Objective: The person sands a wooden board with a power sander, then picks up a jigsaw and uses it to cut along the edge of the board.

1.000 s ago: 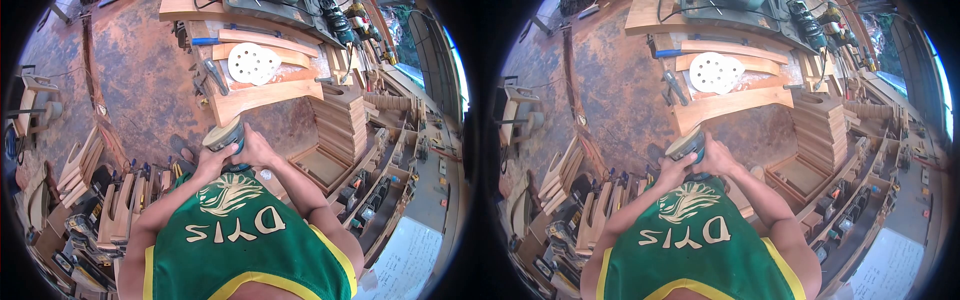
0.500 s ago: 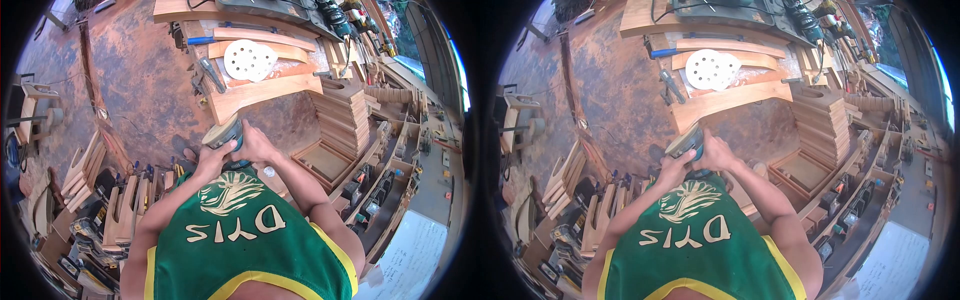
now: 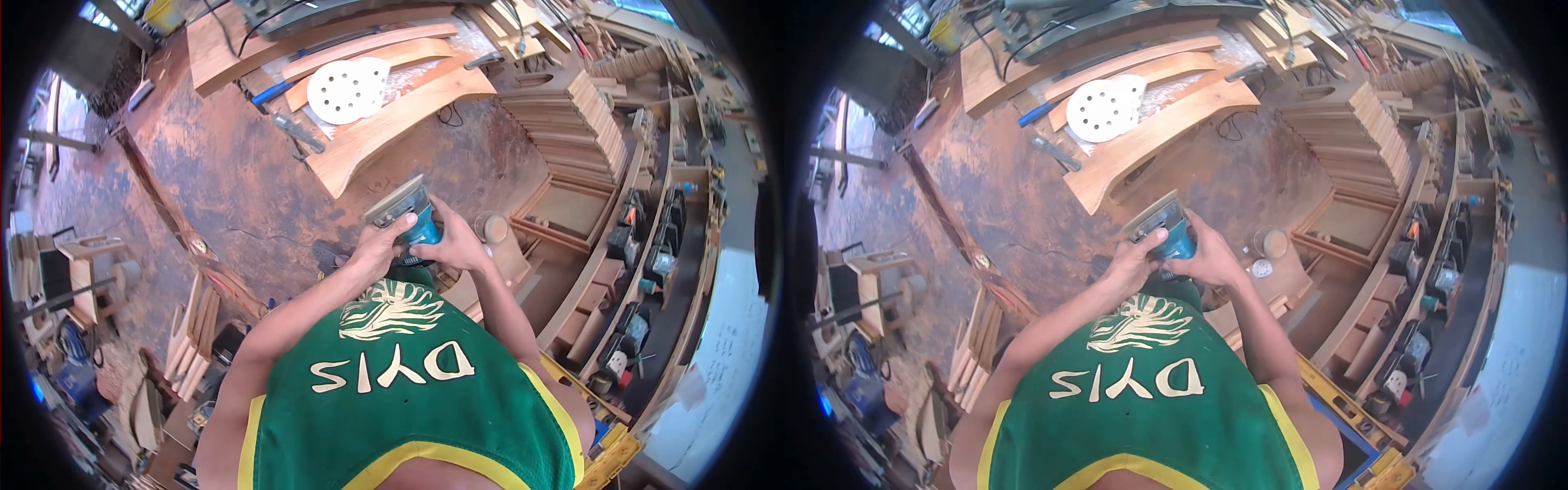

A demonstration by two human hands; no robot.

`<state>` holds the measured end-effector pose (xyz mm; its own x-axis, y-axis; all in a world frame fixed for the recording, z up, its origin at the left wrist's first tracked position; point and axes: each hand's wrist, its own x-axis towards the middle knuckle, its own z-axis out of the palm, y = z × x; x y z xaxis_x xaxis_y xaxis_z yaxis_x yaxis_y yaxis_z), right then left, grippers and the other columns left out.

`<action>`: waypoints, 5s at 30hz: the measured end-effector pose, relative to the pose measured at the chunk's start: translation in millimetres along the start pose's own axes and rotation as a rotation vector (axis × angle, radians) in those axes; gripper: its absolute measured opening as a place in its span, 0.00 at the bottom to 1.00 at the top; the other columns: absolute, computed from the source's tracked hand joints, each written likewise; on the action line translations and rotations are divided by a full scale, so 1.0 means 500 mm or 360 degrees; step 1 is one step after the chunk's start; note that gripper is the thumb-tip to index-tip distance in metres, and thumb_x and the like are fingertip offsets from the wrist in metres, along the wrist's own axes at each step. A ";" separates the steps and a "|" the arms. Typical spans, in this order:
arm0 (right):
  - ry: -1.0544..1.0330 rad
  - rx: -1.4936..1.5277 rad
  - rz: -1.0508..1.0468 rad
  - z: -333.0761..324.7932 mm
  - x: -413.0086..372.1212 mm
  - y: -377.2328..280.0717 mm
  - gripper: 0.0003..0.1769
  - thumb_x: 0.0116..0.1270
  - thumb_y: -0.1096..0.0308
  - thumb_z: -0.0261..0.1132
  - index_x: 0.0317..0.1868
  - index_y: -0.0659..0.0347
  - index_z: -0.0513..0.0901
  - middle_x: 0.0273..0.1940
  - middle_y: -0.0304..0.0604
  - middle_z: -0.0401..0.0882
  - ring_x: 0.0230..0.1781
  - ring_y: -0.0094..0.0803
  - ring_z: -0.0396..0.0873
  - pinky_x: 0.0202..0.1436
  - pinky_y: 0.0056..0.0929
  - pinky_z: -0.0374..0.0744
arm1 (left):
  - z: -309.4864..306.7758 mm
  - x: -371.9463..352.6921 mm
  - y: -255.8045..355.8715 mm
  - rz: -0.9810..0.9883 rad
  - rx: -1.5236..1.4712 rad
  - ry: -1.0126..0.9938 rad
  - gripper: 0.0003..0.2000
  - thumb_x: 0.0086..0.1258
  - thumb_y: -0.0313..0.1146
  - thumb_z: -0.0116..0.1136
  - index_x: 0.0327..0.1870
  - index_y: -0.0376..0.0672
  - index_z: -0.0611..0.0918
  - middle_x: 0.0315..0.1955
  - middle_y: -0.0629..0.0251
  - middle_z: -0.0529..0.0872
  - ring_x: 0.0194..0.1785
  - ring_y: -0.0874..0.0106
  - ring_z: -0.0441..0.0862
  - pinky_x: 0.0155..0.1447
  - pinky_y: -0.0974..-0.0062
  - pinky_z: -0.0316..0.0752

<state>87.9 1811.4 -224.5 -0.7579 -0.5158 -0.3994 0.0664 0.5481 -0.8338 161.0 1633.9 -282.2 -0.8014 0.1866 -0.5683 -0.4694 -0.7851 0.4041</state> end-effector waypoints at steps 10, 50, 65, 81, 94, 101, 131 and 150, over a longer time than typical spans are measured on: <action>0.1199 0.0789 -0.0365 0.126 -0.060 0.148 0.58 0.55 0.66 0.86 0.79 0.67 0.59 0.63 0.50 0.74 0.62 0.36 0.76 0.66 0.38 0.78 | 0.087 0.034 -0.026 0.0020 0.0103 0.0120 0.35 0.68 0.40 0.80 0.71 0.34 0.75 0.62 0.56 0.84 0.64 0.64 0.83 0.68 0.58 0.82; 0.0757 0.1208 -0.0305 0.239 0.045 0.106 0.39 0.54 0.73 0.81 0.64 0.55 0.70 0.56 0.52 0.78 0.42 0.41 0.87 0.36 0.40 0.92 | -0.115 0.123 0.573 0.0882 0.3593 -0.0784 0.30 0.64 0.70 0.68 0.52 0.54 0.94 0.42 0.59 0.95 0.49 0.55 0.93 0.51 0.56 0.84; 0.0782 0.1330 -0.0150 0.250 0.027 0.060 0.38 0.51 0.72 0.82 0.62 0.56 0.73 0.52 0.44 0.80 0.49 0.31 0.82 0.48 0.32 0.85 | -0.114 0.119 0.572 0.0963 0.3544 -0.0772 0.28 0.61 0.71 0.70 0.44 0.57 0.96 0.32 0.59 0.94 0.41 0.55 0.92 0.44 0.55 0.83; 0.0753 0.1342 -0.0108 0.261 0.018 0.056 0.37 0.51 0.71 0.82 0.61 0.56 0.75 0.53 0.42 0.77 0.47 0.30 0.82 0.43 0.32 0.87 | -0.111 0.121 0.569 0.0909 0.3538 -0.0769 0.27 0.63 0.68 0.71 0.46 0.54 0.95 0.34 0.57 0.94 0.42 0.54 0.92 0.46 0.55 0.83; 0.0757 0.0976 -0.0175 0.242 0.035 0.105 0.37 0.51 0.72 0.83 0.61 0.56 0.75 0.54 0.42 0.81 0.52 0.29 0.81 0.55 0.33 0.82 | -0.099 0.111 0.563 0.0786 0.3549 -0.0647 0.27 0.63 0.67 0.72 0.50 0.56 0.96 0.35 0.57 0.95 0.42 0.55 0.93 0.48 0.59 0.84; 0.0736 0.1002 -0.0226 0.242 0.033 0.097 0.38 0.50 0.66 0.84 0.61 0.55 0.77 0.54 0.40 0.81 0.54 0.29 0.78 0.60 0.33 0.77 | -0.088 0.106 0.558 0.0734 0.3609 -0.0626 0.29 0.64 0.66 0.72 0.52 0.51 0.95 0.31 0.56 0.94 0.41 0.56 0.93 0.48 0.60 0.84; 0.0763 0.0931 -0.0365 0.218 0.064 0.122 0.38 0.48 0.60 0.86 0.58 0.55 0.78 0.53 0.41 0.82 0.57 0.31 0.80 0.64 0.34 0.76 | -0.087 0.098 0.550 0.0733 0.3570 -0.0616 0.30 0.65 0.67 0.71 0.49 0.46 0.95 0.27 0.60 0.92 0.34 0.63 0.91 0.43 0.63 0.81; 0.0878 0.0889 -0.0453 0.229 0.078 0.135 0.38 0.48 0.60 0.87 0.59 0.56 0.79 0.53 0.40 0.82 0.56 0.31 0.80 0.62 0.34 0.77 | -0.084 0.099 0.553 0.0653 0.3561 -0.0609 0.30 0.66 0.67 0.71 0.49 0.45 0.95 0.28 0.60 0.93 0.35 0.65 0.91 0.45 0.64 0.82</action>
<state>137.3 1752.7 -339.9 -0.9938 -0.1088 -0.0221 0.0262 -0.0368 -0.9990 7.5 1401.2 -228.8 -0.8103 0.5188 -0.2725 0.3666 0.8115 0.4550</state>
